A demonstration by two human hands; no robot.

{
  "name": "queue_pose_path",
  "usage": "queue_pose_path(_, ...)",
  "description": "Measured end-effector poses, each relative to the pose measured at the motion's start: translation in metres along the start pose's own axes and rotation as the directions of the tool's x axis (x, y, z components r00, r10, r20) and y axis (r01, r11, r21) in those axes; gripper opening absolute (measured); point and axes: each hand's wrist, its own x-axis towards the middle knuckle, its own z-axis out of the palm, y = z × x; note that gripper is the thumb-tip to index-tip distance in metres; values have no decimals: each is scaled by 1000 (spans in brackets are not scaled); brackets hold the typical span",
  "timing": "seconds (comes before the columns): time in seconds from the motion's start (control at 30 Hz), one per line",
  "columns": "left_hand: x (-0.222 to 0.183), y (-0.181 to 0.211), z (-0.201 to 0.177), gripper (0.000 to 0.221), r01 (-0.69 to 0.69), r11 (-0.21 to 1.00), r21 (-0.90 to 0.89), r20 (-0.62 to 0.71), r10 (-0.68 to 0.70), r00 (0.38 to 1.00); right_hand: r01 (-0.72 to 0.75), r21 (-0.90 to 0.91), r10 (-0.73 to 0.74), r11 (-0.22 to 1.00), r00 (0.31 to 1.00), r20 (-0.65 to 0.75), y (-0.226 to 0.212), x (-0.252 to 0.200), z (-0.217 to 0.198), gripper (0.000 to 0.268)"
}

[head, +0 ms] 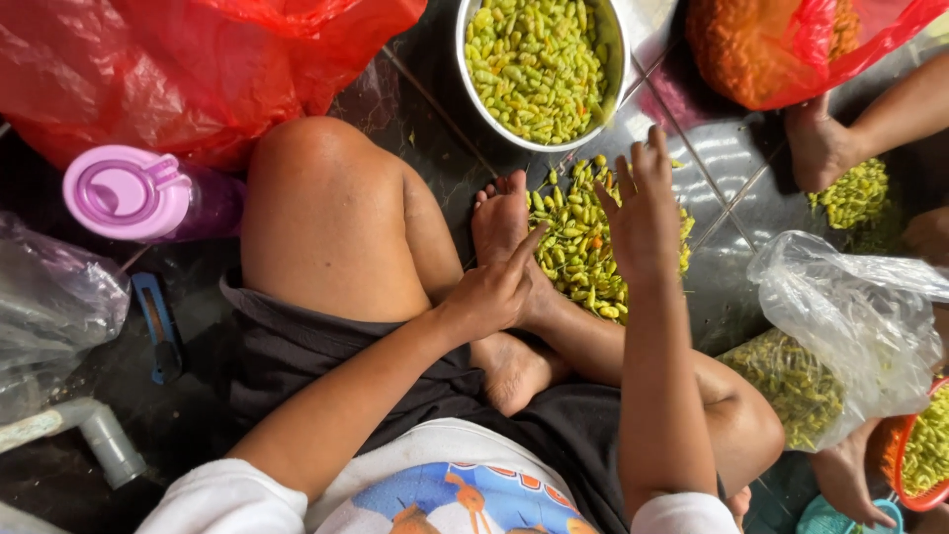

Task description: The person sits on the floor and peels small green vegetables by hand, removing the outer layer and placing the peeled pieces into a metal bowl. The person works continuously on a pile of vegetables placed on the floor in front of them.

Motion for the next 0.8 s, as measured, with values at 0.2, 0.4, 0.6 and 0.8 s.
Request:
queue_pose_path(0.2, 0, 11, -3, 74, 18, 999, -49, -150, -25, 988, 8, -997, -95, -81, 995, 16, 88, 17, -90, 26)
queue_pose_path(0.4, 2, 18, -18, 78, 159, 987, -17, 1, -159, 987, -93, -911, -197, -402, 980, -14, 109, 31, -108, 24)
queue_pose_path(0.6, 1, 8, 1, 78, 188, 980, 59, 9, -189, 982, -149, -930, -74, -336, 988, -132, 106, 38, -105, 29)
queue_pose_path(0.8, 6, 4, 0, 81, 248, 964, 95, 147, -260, 955, -310, -873, -188, -377, 948, -256, 117, 54, -104, 24)
